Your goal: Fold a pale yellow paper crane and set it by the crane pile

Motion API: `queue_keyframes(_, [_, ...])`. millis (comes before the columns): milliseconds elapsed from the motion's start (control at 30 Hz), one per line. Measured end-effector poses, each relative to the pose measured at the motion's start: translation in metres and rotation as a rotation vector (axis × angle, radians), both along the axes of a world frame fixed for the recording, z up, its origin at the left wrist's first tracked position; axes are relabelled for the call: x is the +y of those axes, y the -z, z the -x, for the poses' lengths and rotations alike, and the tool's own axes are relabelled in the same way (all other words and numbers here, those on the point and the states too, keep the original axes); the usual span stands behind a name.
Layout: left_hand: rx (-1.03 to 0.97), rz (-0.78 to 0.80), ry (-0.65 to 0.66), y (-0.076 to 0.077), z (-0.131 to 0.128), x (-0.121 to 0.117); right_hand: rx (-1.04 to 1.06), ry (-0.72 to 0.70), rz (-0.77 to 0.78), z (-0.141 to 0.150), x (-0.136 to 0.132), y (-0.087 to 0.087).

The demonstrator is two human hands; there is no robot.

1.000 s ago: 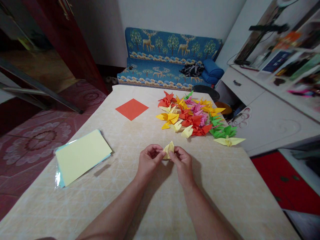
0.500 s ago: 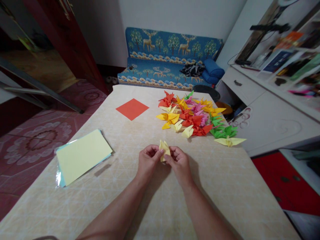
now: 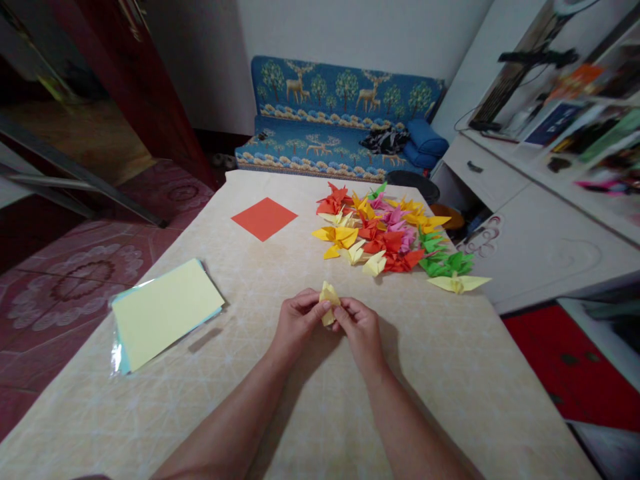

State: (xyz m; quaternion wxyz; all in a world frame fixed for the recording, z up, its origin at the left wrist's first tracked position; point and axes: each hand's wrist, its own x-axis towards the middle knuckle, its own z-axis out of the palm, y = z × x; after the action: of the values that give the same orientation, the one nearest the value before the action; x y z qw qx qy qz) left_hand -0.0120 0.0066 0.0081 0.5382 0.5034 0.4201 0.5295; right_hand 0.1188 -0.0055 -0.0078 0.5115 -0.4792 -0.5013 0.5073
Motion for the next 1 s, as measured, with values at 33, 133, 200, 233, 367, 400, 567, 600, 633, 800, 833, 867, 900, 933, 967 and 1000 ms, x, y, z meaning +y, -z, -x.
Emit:
queue_keyframes(33, [0.022,-0.029,-0.024,0.0011,0.0002,0.0004,0.005,0.029,-0.015,0.0015,0.0000,-0.0003])
queue_keyframes(133, [0.058,-0.076,-0.075,0.0054,-0.0002,0.0012,-0.019,0.130,-0.090,0.0039,-0.0005,-0.0014])
queue_keyframes(200, [0.065,-0.084,-0.082,0.0075,-0.0007,0.0010,-0.058,0.169,-0.133,0.0035,-0.0006,-0.0014])
queue_keyframes(233, [0.067,-0.080,-0.079,0.0081,-0.0009,0.0007,-0.076,0.176,-0.155,0.0028,-0.0004,-0.0012])
queue_keyframes(367, [0.073,-0.029,-0.047,0.0067,-0.0012,-0.0007,-0.133,0.154,-0.254,0.0004,0.0013,-0.0003])
queue_keyframes(400, [0.072,-0.016,-0.038,0.0060,-0.0011,-0.0008,-0.142,0.144,-0.262,0.0003,0.0016,-0.0002])
queue_keyframes(567, [0.016,0.038,-0.059,0.0052,-0.0009,0.0001,-0.091,0.074,-0.077,0.0024,0.0000,0.0016])
queue_keyframes(600, [-0.003,0.057,-0.067,0.0055,-0.0012,0.0002,-0.081,0.039,-0.044,0.0029,-0.0006,0.0022])
queue_keyframes(633, [-0.023,0.082,-0.070,0.0058,-0.0016,0.0001,-0.080,0.004,-0.023,0.0033,-0.0011,0.0026])
queue_keyframes(800, [-0.082,0.183,-0.012,0.0031,-0.0003,-0.0013,-0.134,-0.095,-0.017,0.0023,-0.0013,0.0024])
queue_keyframes(833, [-0.076,0.181,0.012,0.0022,0.0008,-0.0013,-0.135,-0.109,-0.020,0.0018,-0.0010,0.0022])
queue_keyframes(867, [-0.064,0.173,0.037,0.0016,0.0020,-0.0011,-0.132,-0.122,-0.020,0.0014,-0.0009,0.0018])
queue_keyframes(900, [-0.049,0.159,0.051,0.0012,0.0032,-0.0008,-0.122,-0.126,-0.017,0.0011,-0.0010,0.0014])
queue_keyframes(933, [-0.031,0.138,0.047,0.0013,0.0041,-0.0004,-0.102,-0.128,-0.010,0.0012,-0.0012,0.0009])
queue_keyframes(967, [-0.010,0.112,0.025,0.0017,0.0048,0.0000,-0.074,-0.135,0.002,0.0017,-0.0018,0.0004])
queue_keyframes(1000, [0.012,0.083,-0.013,0.0024,0.0050,0.0002,-0.037,-0.150,0.015,0.0026,-0.0025,-0.0003])
